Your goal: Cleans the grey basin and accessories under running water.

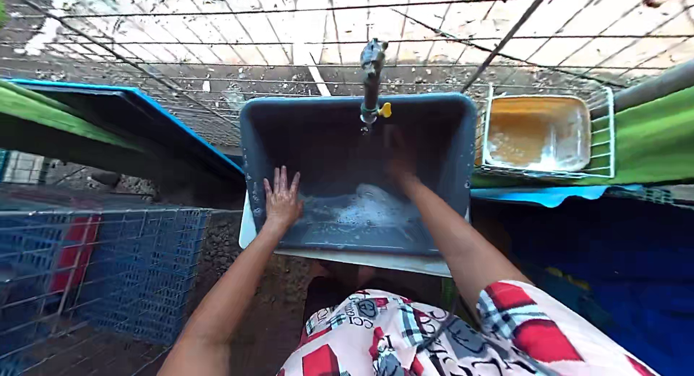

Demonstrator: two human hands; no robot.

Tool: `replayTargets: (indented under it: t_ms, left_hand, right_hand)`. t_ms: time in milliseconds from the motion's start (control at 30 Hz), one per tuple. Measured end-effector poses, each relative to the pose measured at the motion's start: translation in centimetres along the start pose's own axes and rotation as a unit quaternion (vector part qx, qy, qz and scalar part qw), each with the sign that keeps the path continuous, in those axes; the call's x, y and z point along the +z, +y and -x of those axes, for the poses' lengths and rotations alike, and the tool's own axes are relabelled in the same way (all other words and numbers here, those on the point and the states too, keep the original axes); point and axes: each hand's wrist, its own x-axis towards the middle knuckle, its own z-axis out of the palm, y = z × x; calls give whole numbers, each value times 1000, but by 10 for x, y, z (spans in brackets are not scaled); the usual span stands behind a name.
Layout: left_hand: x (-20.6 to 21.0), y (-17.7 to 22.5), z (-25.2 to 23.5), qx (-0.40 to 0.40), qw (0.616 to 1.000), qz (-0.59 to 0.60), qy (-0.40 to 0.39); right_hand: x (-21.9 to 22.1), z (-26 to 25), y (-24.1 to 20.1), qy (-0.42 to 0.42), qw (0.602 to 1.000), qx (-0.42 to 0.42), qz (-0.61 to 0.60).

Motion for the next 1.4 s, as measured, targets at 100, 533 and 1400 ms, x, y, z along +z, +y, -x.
replayTargets:
  t_ms: [100,533,1400]
  left_hand:
    - [-35,-30,20,10,986,27,166]
    - [-38,-68,-19,-153,915,358,107]
    - [-24,-85,-21,-82,781,606,131]
  right_hand:
    - [-9,-5,8,69,992,49,95]
    - [227,-19,-229,6,989,-81,-126]
    - [172,39,-333,20,947,55,-317]
